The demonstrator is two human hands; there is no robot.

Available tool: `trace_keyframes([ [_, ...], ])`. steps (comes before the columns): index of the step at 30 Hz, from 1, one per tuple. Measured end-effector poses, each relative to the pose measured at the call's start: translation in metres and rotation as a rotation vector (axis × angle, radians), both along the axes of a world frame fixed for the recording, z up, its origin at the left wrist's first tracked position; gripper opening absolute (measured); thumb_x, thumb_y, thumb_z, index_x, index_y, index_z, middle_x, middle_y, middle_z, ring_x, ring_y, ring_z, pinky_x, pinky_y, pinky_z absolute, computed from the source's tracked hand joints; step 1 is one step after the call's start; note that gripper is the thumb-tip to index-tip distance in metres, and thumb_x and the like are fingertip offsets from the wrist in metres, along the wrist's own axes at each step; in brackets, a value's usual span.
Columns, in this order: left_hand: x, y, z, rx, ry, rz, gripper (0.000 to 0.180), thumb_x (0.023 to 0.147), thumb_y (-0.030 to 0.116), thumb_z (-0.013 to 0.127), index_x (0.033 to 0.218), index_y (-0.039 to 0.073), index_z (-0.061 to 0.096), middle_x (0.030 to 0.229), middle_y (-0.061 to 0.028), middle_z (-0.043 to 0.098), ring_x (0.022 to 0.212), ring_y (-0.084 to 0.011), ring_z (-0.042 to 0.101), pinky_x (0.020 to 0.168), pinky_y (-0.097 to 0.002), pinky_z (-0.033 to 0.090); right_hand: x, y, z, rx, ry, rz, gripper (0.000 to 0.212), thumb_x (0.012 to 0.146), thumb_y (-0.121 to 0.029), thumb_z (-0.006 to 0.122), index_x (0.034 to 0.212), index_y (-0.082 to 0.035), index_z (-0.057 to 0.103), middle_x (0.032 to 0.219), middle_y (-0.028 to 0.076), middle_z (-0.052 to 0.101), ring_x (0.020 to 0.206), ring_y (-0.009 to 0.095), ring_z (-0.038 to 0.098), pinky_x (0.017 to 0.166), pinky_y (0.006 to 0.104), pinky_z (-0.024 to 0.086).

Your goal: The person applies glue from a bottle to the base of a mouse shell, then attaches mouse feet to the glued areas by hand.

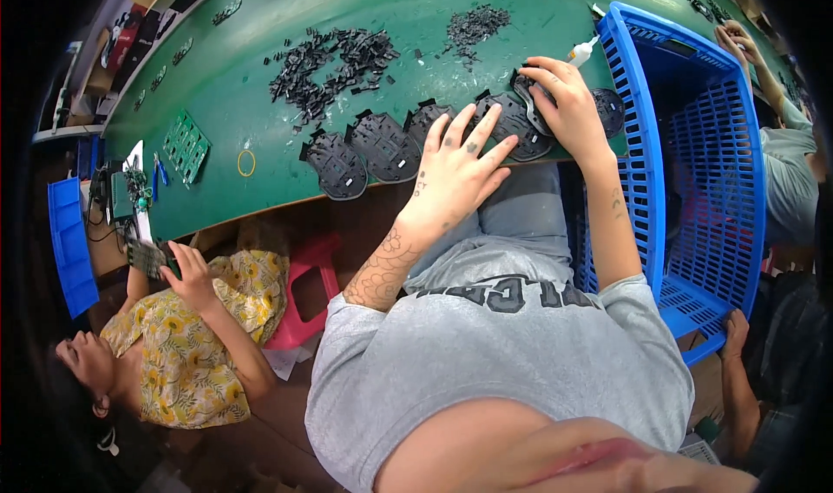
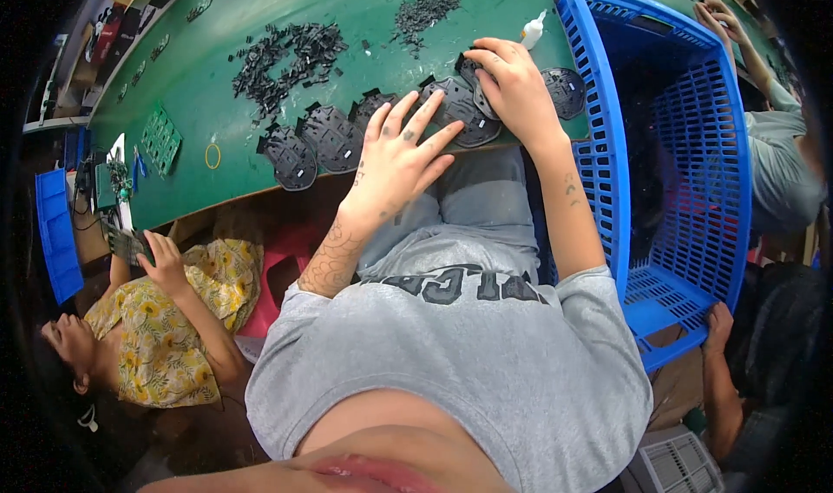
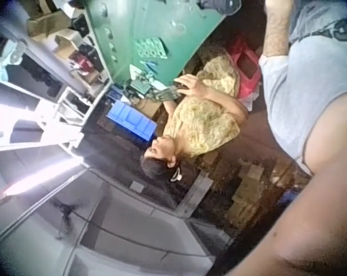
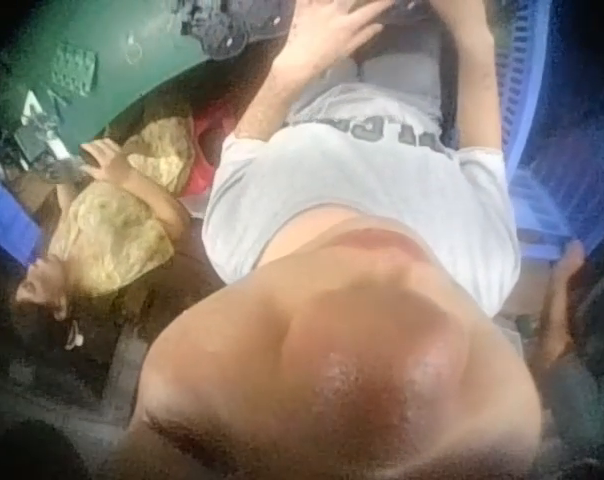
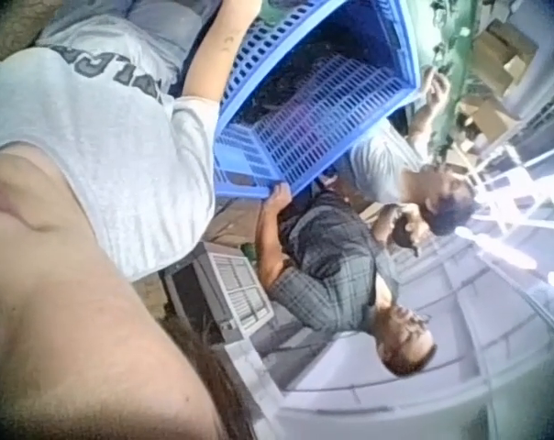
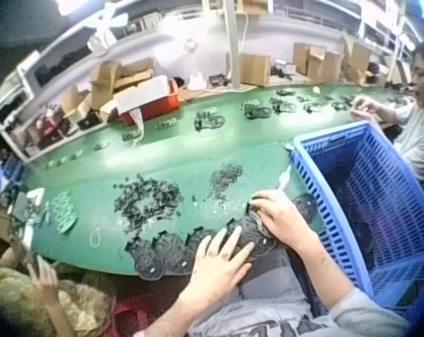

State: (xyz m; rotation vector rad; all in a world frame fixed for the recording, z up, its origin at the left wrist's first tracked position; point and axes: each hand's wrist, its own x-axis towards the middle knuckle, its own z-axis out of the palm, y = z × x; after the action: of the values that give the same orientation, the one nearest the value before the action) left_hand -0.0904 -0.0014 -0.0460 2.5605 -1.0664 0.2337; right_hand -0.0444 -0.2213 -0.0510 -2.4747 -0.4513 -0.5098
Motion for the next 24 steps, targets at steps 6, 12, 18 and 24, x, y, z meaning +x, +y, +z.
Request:
trace_keyframes([
  [6,0.015,0.013,-0.005,-0.043,0.021,-0.020,0.032,0.084,0.035,0.067,0.103,0.011,0.062,0.143,-0.0102,0.047,0.133,-0.0309,0.041,0.109,-0.0500,0.031,-0.003,-0.002,-0.005,0.023,0.047,-0.025,0.024,0.085,-0.004,0.062,0.108,-0.004,0.066,0.118,0.012,0.062,0.113,0.031,0.057,0.098,0.0389,0.044],
  [12,0.025,0.010,-0.010,-0.118,-0.010,0.003,0.026,0.080,0.025,0.072,0.095,0.008,0.060,0.138,-0.0112,0.051,0.130,-0.0303,0.047,0.109,-0.0478,0.033,-0.005,0.029,-0.014,0.077,-0.064,-0.052,0.024,0.081,0.000,0.062,0.104,-0.002,0.065,0.114,0.015,0.061,0.111,0.034,0.055,0.096,0.0407,0.046],
  [18,0.030,0.012,-0.021,-0.216,0.002,-0.014,0.033,0.080,0.016,0.067,0.111,0.007,0.059,0.136,-0.0119,0.052,0.130,-0.0298,0.046,0.108,-0.0481,0.034,-0.027,0.021,-0.005,0.154,-0.187,-0.227,0.025,0.080,-0.001,0.063,0.104,-0.004,0.067,0.112,0.012,0.064,0.114,0.032,0.057,0.098,0.0397,0.045],
  [24,0.027,0.011,-0.013,-0.251,-0.086,-0.039,0.039,0.078,0.016,0.068,0.116,0.010,0.062,0.132,-0.0087,0.056,0.127,-0.0275,0.049,0.104,-0.0450,0.036,-0.077,-0.044,0.001,-0.041,0.048,-0.334,0.027,0.084,-0.003,0.058,0.109,-0.004,0.067,0.121,0.013,0.062,0.119,0.034,0.053,0.102,0.0410,0.042],
])
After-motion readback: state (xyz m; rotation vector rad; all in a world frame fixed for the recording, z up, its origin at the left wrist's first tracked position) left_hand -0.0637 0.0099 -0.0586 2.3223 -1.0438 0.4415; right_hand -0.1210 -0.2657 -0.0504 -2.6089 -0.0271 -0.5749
